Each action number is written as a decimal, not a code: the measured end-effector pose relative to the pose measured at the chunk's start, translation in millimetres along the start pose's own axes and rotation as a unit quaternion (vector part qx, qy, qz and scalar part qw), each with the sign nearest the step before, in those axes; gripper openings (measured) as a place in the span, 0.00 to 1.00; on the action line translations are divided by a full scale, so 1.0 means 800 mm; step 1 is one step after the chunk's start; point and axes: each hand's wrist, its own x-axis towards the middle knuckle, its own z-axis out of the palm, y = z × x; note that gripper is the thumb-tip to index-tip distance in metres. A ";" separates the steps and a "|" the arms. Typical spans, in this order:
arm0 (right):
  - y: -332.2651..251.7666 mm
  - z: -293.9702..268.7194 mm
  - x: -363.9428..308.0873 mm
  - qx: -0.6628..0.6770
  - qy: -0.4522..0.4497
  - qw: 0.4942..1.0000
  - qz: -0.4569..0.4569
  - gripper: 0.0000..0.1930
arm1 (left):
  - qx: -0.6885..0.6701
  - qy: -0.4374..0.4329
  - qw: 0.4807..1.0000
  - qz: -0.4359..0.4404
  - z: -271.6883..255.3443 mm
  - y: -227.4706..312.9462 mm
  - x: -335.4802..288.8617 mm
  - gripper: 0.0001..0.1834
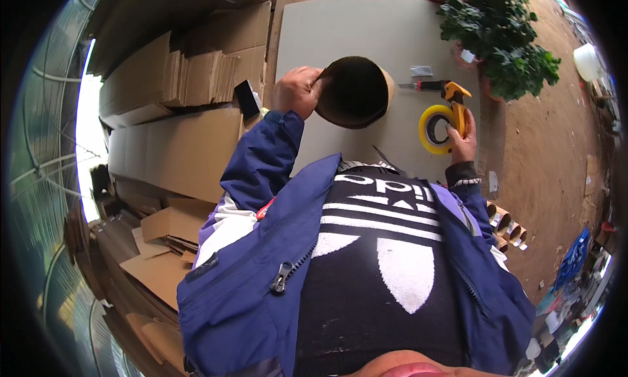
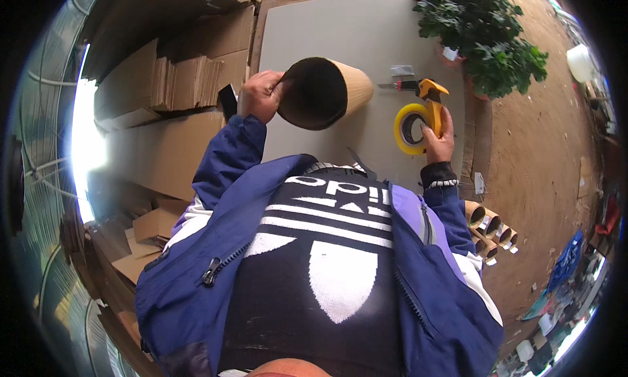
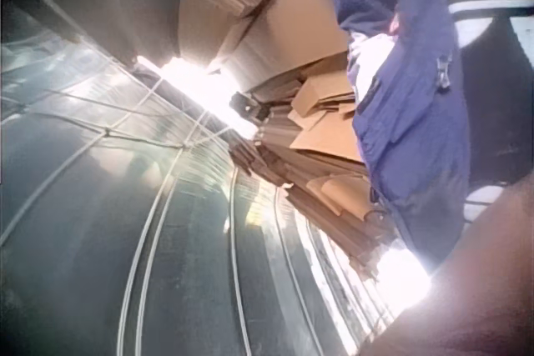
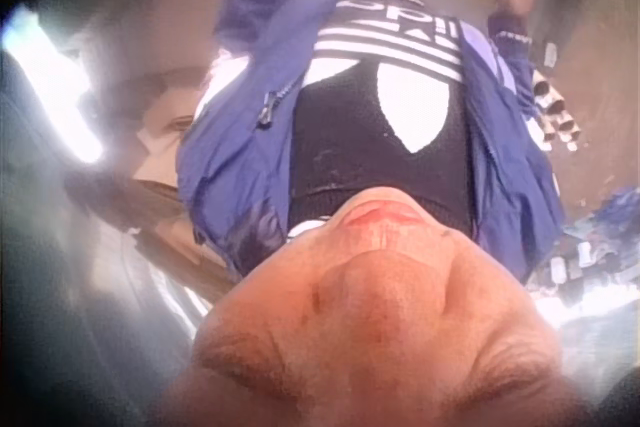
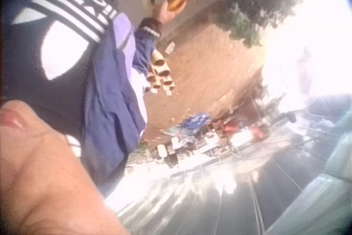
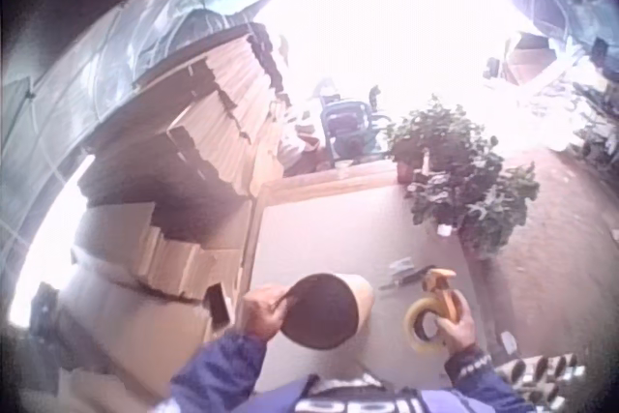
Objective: The person rolls a flat cardboard sheet around a cylindrical form to create a tube, secures the seam with clear tape, and trims the edges with scissors. They repeat this process to make multiple tubes and place them upright on the floor.
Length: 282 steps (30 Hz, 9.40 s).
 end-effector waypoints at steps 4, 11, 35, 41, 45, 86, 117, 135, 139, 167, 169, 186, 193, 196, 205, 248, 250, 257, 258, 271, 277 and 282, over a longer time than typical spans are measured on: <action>-0.054 -0.007 0.012 0.039 -0.014 0.998 -0.050 0.39 | 0.076 -0.038 0.994 0.068 0.006 0.058 0.038 0.08; -0.110 -0.018 0.010 0.039 -0.015 0.996 -0.074 0.38 | 0.046 -0.081 0.983 0.156 0.026 0.091 0.046 0.08; -0.095 -0.020 -0.039 0.081 -0.055 0.994 -0.055 0.43 | -0.078 -0.177 0.954 0.228 0.048 0.132 0.006 0.21; -0.092 -0.026 -0.042 0.050 -0.084 0.992 -0.080 0.44 | -0.450 -0.406 0.792 0.079 0.089 0.114 0.055 0.17; -0.106 -0.030 -0.044 -0.004 -0.115 0.989 -0.096 0.44 | -0.517 -0.399 0.735 -0.182 0.133 0.112 0.069 0.33; -0.136 -0.064 -0.019 -0.182 -0.414 0.880 0.143 0.36 | 0.213 -0.483 0.840 0.123 0.040 0.146 0.033 0.30; 0.157 -0.218 0.041 0.047 0.132 0.953 0.268 0.36 | 0.072 -0.323 0.943 -0.038 0.025 0.080 0.025 0.27; -0.071 0.087 0.075 -0.243 -0.159 0.924 -0.250 0.26 | -0.255 -0.173 0.895 -0.322 0.009 -0.022 0.081 0.37; -0.180 0.164 0.062 -0.284 -0.262 0.840 -0.380 0.27 | -0.383 -0.109 0.839 -0.370 0.040 -0.057 -0.027 0.32; -0.166 0.322 0.257 -0.546 0.044 0.662 -0.511 0.19 | 0.214 0.052 0.835 -0.504 -0.096 -0.238 -0.383 0.10; -0.141 0.382 0.199 -0.395 -0.124 0.762 -0.498 0.23 | 0.185 0.058 0.861 -0.470 -0.093 -0.216 -0.367 0.11; -0.077 0.566 -0.094 -0.039 -0.532 0.843 0.073 0.14 | -0.273 0.568 0.580 -0.517 -0.088 -0.232 -0.507 0.30; -0.112 0.545 -0.099 -0.094 -0.539 0.834 0.066 0.15 | -0.447 0.648 0.481 -0.387 -0.082 -0.277 -0.469 0.20; -0.087 0.539 -0.084 -0.107 -0.526 0.836 0.115 0.15 | -0.394 0.648 0.486 -0.434 -0.074 -0.282 -0.470 0.20; -0.007 0.562 -0.092 -0.180 -0.528 0.794 0.241 0.14 | -0.317 0.626 0.545 -0.459 -0.054 -0.329 -0.556 0.17; -0.167 0.524 -0.089 -0.074 -0.536 0.828 -0.150 0.17 | -0.581 0.591 0.519 -0.210 -0.219 -0.372 -0.397 0.22; -0.138 0.476 -0.067 0.050 -0.471 0.879 -0.046 0.21 | -0.556 0.569 0.582 -0.169 -0.223 -0.345 -0.343 0.21; -0.044 0.362 -0.091 0.086 -0.244 0.952 0.167 0.21 | -0.435 0.437 0.761 -0.203 -0.241 -0.299 -0.189 0.20; -0.037 0.354 -0.098 0.068 -0.240 0.951 0.183 0.19 | -0.416 0.399 0.790 -0.210 -0.248 -0.303 -0.169 0.21; 0.015 0.283 -0.145 -0.161 -0.479 0.792 0.342 0.24 | -0.299 0.164 0.921 -0.187 -0.131 -0.429 -0.044 0.23; -0.072 0.222 -0.006 -0.459 -0.254 0.837 -0.153 0.12 | -0.274 0.070 0.922 -0.264 -0.034 -0.448 -0.071 0.35; -0.176 0.277 0.154 -0.484 -0.064 0.766 -0.419 0.36 | -0.138 -0.030 0.933 -0.330 0.015 -0.492 -0.065 0.41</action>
